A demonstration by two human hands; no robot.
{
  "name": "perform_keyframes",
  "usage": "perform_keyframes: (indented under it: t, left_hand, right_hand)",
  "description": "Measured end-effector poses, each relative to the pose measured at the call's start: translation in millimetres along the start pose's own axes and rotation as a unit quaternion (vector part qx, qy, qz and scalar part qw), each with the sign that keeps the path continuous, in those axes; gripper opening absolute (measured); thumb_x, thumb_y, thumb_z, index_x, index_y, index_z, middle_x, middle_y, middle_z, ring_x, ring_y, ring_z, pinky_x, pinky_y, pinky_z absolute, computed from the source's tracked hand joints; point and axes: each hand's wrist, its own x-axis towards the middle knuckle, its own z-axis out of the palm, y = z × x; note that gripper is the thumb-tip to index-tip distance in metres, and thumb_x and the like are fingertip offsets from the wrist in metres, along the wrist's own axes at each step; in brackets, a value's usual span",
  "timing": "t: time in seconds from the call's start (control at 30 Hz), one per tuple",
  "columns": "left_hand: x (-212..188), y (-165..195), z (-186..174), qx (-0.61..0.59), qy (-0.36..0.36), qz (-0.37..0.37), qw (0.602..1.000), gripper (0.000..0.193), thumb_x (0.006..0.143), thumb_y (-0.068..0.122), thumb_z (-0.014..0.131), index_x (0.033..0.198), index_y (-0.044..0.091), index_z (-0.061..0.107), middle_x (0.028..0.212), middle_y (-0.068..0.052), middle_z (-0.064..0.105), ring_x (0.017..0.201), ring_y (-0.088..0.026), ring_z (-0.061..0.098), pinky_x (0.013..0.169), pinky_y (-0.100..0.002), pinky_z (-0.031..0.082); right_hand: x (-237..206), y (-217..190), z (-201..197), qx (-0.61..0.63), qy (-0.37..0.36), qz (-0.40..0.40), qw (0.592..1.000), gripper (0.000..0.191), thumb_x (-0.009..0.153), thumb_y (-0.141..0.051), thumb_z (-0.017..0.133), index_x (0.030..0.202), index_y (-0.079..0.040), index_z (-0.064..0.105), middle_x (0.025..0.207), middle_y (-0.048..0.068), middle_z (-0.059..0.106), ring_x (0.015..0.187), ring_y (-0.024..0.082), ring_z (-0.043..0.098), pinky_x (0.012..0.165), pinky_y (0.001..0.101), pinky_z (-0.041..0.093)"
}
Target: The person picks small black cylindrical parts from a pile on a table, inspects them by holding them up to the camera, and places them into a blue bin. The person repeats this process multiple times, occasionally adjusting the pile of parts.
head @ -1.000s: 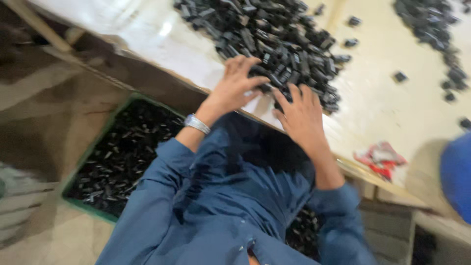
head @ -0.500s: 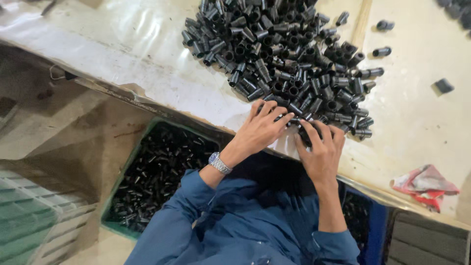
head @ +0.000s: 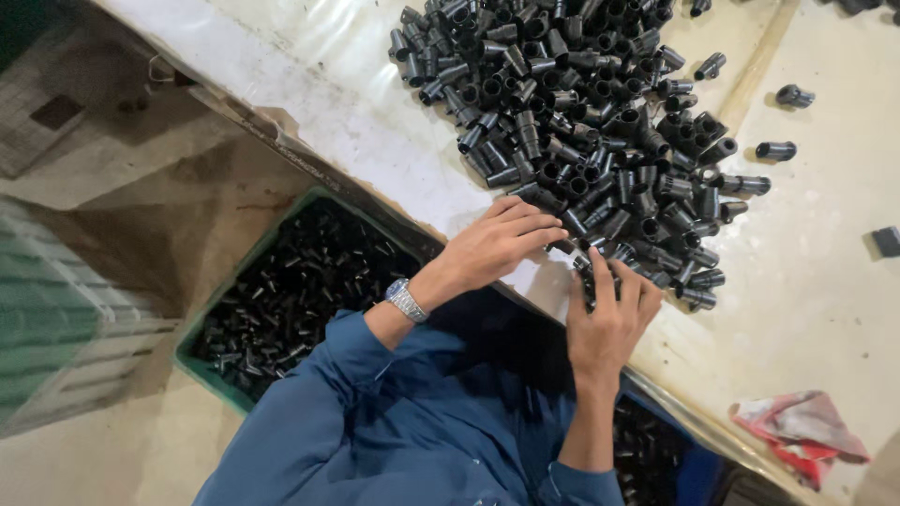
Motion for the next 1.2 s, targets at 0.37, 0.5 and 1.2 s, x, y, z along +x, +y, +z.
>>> perform_keyframes:
  t: [0.37,0.5,1.2]
  left_hand:
    - [17,16,0,-0.018,-0.001,-0.022,1.0,0.051,0.085,0.007,0.074,0.134,0.009,0.062,0.139,-0.008,0.063,0.132,-0.033,0.058,0.11,-0.041,0.05]
    - [25,17,14,-0.006,-0.009,-0.026,1.0,0.047,0.085,0.003,0.075,0.131,0.009,0.064,0.141,-0.007,0.063,0.133,-0.032,0.06,0.111,-0.04,0.052]
    - [29,17,21,-0.071,0.028,-0.075,0.994,0.04,0.081,0.005,0.092,0.105,0.001,0.061,0.124,-0.012,0.074,0.136,-0.042,0.052,0.12,-0.052,0.032]
  right_hand:
    - [6,23,-15,0.1,0.024,0.017,0.995,0.039,0.095,-0.016,0.075,0.132,-0.006,0.068,0.123,0.007,0.071,0.111,0.031,0.055,0.104,0.044,0.042]
    - [7,45,-10,0.146,0.036,0.032,0.988,0.039,0.094,-0.011,0.076,0.132,-0.005,0.067,0.124,0.008,0.069,0.113,0.031,0.055,0.104,0.0418,0.042]
    - [-11,66,4,0.155,0.046,-0.005,0.987,0.04,0.09,-0.012,0.08,0.125,-0.002,0.063,0.12,0.012,0.074,0.102,0.03,0.064,0.097,0.0415,0.04]
